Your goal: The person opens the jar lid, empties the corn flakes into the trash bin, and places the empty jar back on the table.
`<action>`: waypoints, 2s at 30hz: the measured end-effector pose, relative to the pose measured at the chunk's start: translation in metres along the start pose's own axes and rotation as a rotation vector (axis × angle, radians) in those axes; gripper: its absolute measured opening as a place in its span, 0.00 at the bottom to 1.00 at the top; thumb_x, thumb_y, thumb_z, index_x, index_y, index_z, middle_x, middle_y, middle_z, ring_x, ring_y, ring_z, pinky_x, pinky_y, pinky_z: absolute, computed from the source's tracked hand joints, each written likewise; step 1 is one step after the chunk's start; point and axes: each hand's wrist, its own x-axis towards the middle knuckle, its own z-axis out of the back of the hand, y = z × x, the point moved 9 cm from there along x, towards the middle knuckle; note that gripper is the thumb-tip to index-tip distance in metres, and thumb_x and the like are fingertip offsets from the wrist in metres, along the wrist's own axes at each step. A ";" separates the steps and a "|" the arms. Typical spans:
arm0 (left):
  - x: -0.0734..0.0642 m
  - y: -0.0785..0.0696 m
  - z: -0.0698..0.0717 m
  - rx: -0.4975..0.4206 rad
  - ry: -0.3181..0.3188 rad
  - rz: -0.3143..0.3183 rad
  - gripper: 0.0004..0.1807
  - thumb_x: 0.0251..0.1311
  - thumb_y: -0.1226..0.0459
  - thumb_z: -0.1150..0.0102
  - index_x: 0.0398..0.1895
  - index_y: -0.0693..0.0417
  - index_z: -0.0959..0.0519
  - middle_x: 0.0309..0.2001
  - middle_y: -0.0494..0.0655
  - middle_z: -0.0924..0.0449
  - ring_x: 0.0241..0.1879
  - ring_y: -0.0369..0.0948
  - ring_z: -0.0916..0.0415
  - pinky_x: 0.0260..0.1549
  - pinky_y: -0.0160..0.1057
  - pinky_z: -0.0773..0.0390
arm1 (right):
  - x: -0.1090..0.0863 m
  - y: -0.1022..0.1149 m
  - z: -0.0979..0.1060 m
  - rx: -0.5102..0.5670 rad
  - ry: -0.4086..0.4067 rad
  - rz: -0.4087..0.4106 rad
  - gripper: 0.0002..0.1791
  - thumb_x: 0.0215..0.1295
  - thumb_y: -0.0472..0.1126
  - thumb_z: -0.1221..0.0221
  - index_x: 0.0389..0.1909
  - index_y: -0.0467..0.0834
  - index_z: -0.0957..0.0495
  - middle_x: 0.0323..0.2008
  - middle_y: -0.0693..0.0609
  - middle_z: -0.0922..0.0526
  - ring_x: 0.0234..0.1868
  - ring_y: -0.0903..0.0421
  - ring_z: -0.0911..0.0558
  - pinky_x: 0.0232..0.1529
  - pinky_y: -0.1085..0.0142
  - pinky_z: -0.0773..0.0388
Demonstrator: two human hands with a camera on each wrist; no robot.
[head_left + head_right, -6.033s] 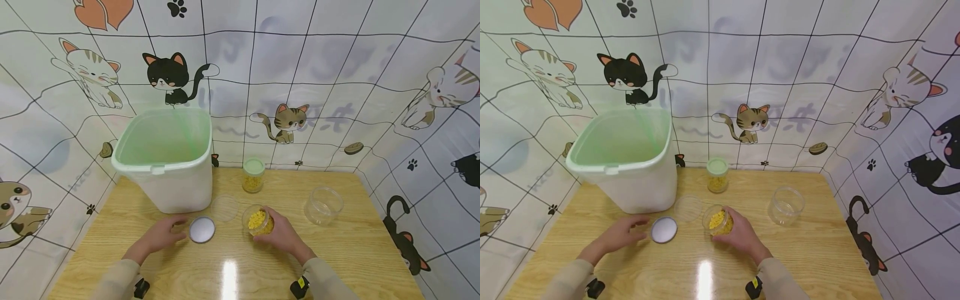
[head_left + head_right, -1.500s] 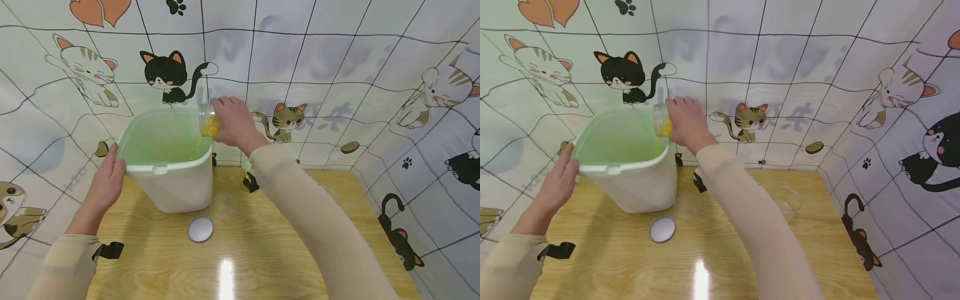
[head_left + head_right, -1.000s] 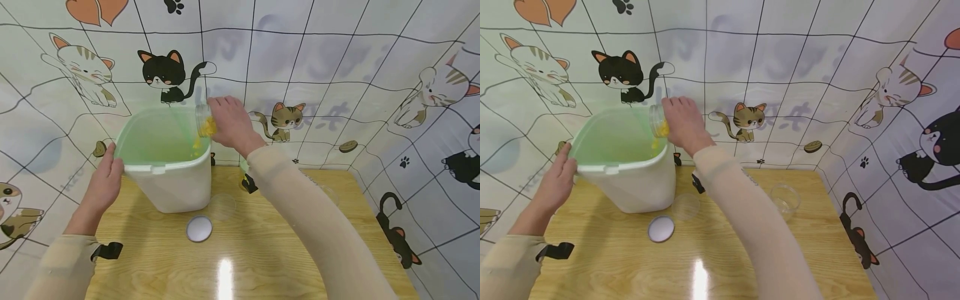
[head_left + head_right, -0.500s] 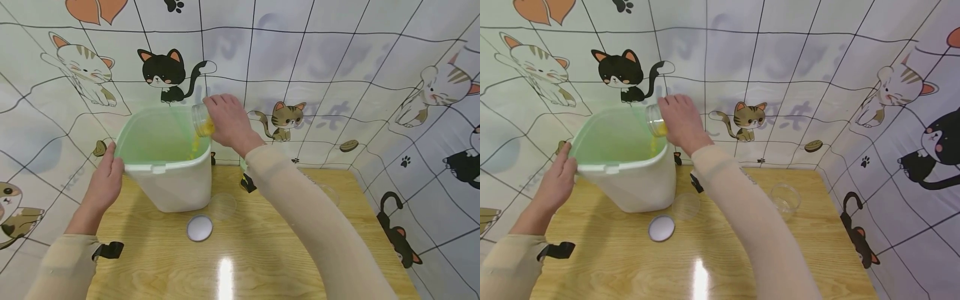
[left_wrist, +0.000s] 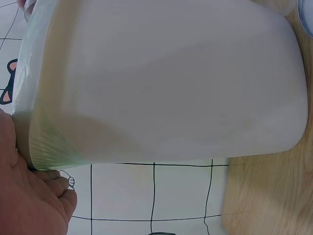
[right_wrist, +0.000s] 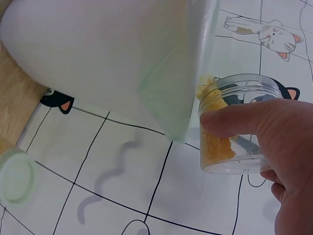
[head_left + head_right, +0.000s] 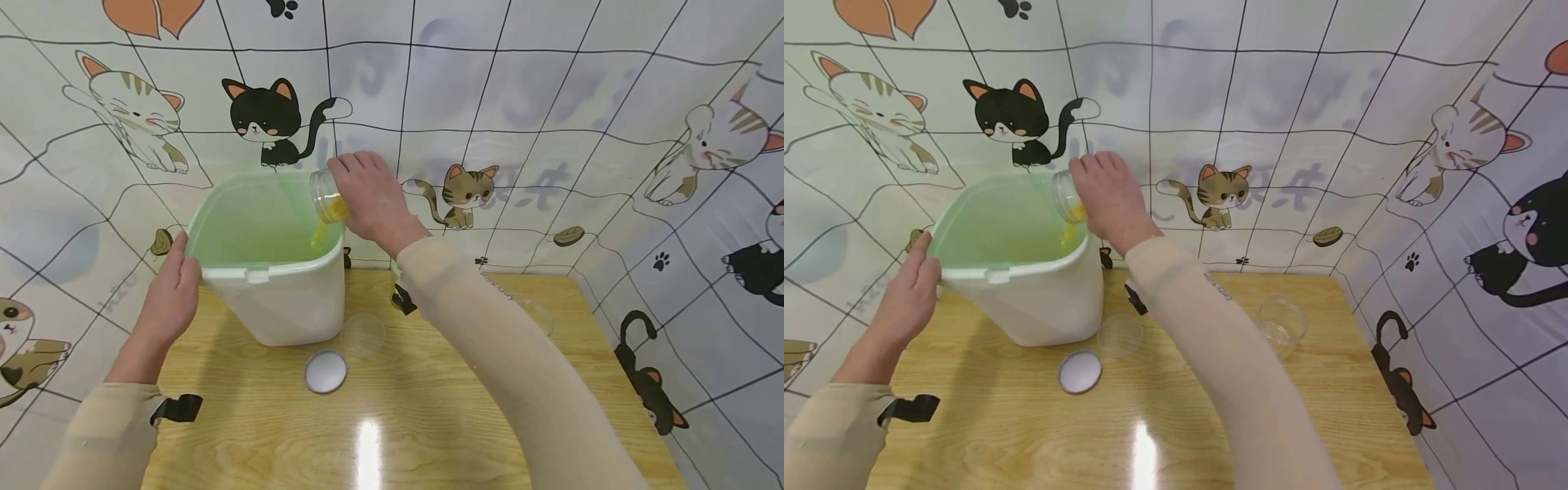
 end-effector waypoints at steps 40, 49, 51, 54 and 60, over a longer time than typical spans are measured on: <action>0.001 0.000 0.001 0.002 -0.020 -0.003 0.33 0.74 0.54 0.82 0.78 0.48 0.71 0.79 0.54 0.69 0.77 0.60 0.69 0.71 0.67 0.63 | 0.003 0.012 0.004 -0.096 -0.022 0.095 0.35 0.56 0.34 0.40 0.66 0.45 0.38 0.66 0.51 0.31 0.68 0.50 0.35 0.75 0.61 0.47; 0.001 -0.001 0.000 0.003 -0.027 -0.005 0.33 0.74 0.54 0.82 0.78 0.49 0.71 0.79 0.55 0.68 0.77 0.60 0.69 0.71 0.67 0.62 | 0.002 0.017 0.010 -0.121 -0.084 0.169 0.35 0.57 0.30 0.41 0.67 0.45 0.37 0.66 0.49 0.31 0.68 0.50 0.35 0.76 0.61 0.49; 0.001 -0.001 0.000 0.001 -0.027 -0.002 0.33 0.74 0.54 0.82 0.78 0.49 0.71 0.79 0.54 0.68 0.77 0.60 0.69 0.71 0.67 0.62 | 0.002 0.018 0.012 -0.127 -0.100 0.183 0.34 0.58 0.30 0.42 0.67 0.44 0.37 0.66 0.49 0.31 0.68 0.50 0.35 0.76 0.61 0.49; 0.001 -0.001 0.000 0.006 -0.026 0.002 0.33 0.74 0.54 0.83 0.78 0.48 0.71 0.79 0.54 0.69 0.77 0.60 0.70 0.71 0.67 0.63 | 0.002 0.019 0.013 -0.130 -0.115 0.196 0.34 0.58 0.29 0.43 0.67 0.44 0.37 0.66 0.49 0.31 0.68 0.50 0.34 0.76 0.61 0.48; 0.001 0.000 0.000 0.008 -0.025 0.003 0.33 0.73 0.54 0.83 0.78 0.49 0.71 0.79 0.54 0.69 0.77 0.60 0.70 0.71 0.67 0.63 | 0.003 0.022 0.015 -0.159 -0.127 0.209 0.35 0.57 0.29 0.42 0.68 0.44 0.38 0.67 0.49 0.32 0.68 0.50 0.35 0.76 0.61 0.49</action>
